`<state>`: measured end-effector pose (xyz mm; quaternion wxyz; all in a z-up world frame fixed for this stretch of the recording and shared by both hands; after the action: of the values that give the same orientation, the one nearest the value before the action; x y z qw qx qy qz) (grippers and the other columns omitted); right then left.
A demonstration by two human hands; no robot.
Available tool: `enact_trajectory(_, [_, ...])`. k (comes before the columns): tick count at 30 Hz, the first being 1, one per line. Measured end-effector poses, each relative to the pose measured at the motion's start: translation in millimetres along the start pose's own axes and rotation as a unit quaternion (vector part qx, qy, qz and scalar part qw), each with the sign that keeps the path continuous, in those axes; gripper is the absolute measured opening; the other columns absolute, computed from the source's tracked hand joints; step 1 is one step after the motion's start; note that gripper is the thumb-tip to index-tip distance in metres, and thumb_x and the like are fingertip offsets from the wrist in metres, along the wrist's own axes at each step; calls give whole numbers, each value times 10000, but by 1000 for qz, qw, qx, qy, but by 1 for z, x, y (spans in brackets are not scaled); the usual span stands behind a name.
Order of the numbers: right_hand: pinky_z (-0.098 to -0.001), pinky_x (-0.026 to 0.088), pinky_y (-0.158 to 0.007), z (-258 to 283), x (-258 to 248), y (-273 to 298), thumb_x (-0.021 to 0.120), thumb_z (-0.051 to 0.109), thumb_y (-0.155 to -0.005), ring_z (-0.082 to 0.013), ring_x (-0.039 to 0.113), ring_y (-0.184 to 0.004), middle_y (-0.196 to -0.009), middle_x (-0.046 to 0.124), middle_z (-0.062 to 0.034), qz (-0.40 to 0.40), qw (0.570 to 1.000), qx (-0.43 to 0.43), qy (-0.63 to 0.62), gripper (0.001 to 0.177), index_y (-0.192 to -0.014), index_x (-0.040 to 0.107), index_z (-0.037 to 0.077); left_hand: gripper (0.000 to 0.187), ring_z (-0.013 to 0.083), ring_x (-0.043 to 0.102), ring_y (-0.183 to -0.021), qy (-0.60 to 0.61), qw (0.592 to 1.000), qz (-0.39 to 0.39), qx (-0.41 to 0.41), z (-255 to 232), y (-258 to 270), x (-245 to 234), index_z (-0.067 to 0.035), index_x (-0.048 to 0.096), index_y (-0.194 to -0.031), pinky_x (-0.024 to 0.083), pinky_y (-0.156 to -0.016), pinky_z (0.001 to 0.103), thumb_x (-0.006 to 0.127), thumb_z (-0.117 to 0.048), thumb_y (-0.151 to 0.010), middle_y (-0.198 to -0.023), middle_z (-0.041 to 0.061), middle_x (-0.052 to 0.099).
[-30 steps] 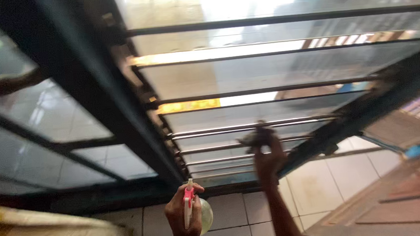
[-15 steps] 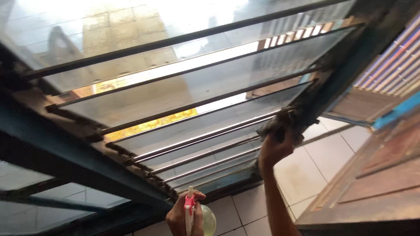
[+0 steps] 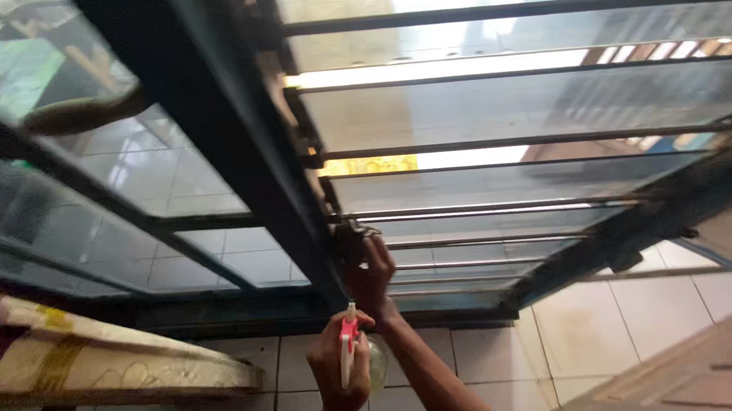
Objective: The person cleans the glass panes of a louvered window using a cloth and a spray bottle, wiping each pane individually.
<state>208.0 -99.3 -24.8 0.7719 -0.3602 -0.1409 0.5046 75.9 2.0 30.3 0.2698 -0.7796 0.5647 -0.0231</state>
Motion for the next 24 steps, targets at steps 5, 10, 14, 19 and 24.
enact_trajectory(5, [-351, 593, -747, -13, -46, 28, 759, -17, -846, -269, 729, -885, -1013, 716, -121, -10, 996, -86, 7, 208, -1037, 687, 23, 219, 202, 727, -632, 11, 999, 6, -52, 12, 6, -7, -18, 704, -975, 564, -576, 334, 553, -8, -817, -893, 107, 761])
enact_trajectory(10, [-341, 581, -779, -93, -82, 76, 720, 15, -839, -234, 725, -890, -979, 739, -118, -44, 987, 149, 25, 215, -1053, 702, 3, 253, 192, 744, -726, 83, 997, 10, 4, -2, 4, 8, -12, 663, -1045, 593, -657, 328, 535, -2, -826, -890, 94, 728])
enact_trajectory(14, [-298, 575, -771, -147, -53, 86, 693, 24, -926, -151, 699, -891, -1021, 746, -81, -109, 918, 317, -214, 192, -1116, 688, 1, 219, 196, 730, -690, 87, 996, 15, -26, -3, 4, 12, -28, 688, -991, 568, -631, 347, 547, -4, -825, -841, 89, 739])
enact_trajectory(19, [-294, 595, -763, -122, -9, 86, 659, -18, -931, -133, 712, -839, -966, 770, -81, -62, 903, 310, -292, 154, -1078, 707, -18, 218, 181, 713, -634, 49, 998, 17, -35, 3, 3, 14, -42, 701, -976, 545, -586, 337, 553, -18, -818, -834, 90, 740])
enact_trajectory(24, [-294, 529, -656, -133, 10, 75, 696, -87, -915, -137, 659, -750, -908, 738, -92, -94, 838, 382, -378, 151, -1053, 707, -25, 225, 184, 726, -660, 52, 998, 17, -38, 6, -5, 23, -37, 705, -980, 559, -608, 319, 543, -11, -826, -864, 95, 750])
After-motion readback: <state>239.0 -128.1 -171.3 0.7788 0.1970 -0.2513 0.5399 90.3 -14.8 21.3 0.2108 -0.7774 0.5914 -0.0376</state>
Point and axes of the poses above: each hand's wrist, its own y-axis away from the middle knuckle, its own x-axis out of the palm, z = x × y, the point moved 9 cm from there along -y, towards the middle knuckle
